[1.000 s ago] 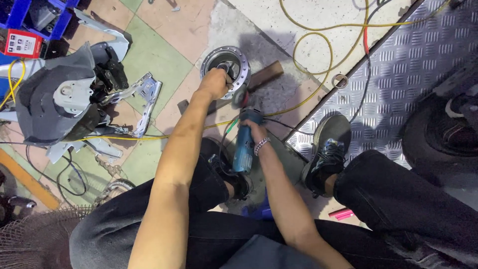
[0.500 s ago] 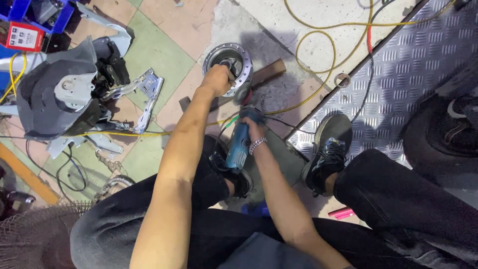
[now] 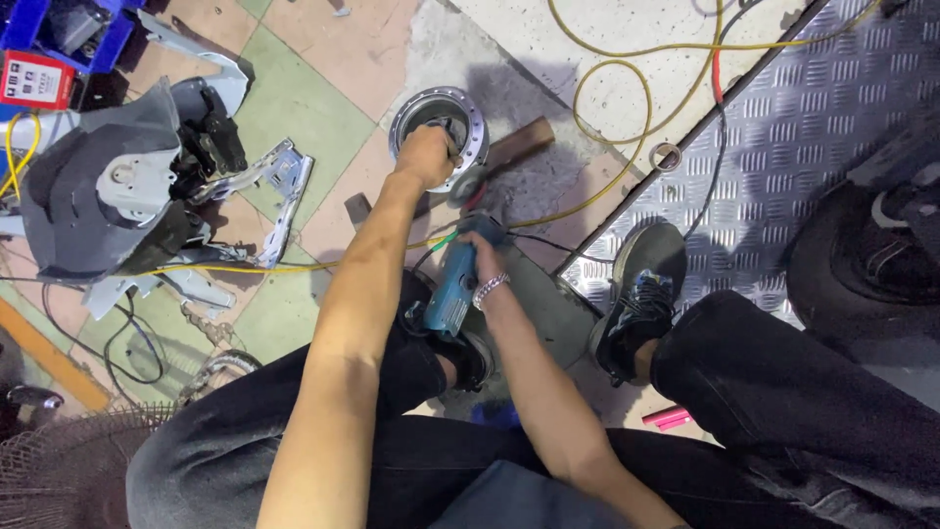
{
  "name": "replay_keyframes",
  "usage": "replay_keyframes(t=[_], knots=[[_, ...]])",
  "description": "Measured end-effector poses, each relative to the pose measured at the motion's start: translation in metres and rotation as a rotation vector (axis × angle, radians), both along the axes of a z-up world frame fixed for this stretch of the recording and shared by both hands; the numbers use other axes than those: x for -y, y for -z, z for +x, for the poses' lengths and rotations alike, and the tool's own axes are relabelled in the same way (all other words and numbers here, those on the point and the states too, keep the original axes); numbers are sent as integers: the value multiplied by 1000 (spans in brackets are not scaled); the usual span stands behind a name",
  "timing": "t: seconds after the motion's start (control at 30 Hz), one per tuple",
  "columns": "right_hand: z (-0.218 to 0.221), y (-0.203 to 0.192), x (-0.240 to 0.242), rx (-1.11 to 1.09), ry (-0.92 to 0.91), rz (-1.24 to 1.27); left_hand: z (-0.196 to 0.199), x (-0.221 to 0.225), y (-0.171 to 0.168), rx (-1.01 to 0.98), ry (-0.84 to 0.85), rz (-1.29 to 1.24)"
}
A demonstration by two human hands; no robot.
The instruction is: Grinding the inner surface of a motorcycle hub rim using a handheld angle grinder.
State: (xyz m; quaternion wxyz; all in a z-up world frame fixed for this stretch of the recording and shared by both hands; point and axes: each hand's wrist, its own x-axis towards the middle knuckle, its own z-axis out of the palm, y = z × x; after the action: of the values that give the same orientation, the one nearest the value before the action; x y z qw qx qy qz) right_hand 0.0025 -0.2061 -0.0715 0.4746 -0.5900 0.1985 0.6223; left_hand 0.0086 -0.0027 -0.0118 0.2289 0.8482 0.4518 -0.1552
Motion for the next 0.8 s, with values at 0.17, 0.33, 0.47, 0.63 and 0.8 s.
replay_keyframes(t=[0.17, 0.33, 0.47, 0.63, 0.8], knots=[[-14, 27, 0, -65, -22, -45, 2, -5, 8, 3, -46, -14], [-11, 26, -7, -125, 84, -42, 3, -2, 3, -2, -68, 5], [0, 42, -11, -160, 158, -9, 5, 0, -3, 10, -80, -13], [-5, 27, -12, -158, 125, -36, 6, 1, -6, 22, -92, -22], [-33, 64, -11, -158, 102, -83, 6, -2, 1, 11, -88, -9]])
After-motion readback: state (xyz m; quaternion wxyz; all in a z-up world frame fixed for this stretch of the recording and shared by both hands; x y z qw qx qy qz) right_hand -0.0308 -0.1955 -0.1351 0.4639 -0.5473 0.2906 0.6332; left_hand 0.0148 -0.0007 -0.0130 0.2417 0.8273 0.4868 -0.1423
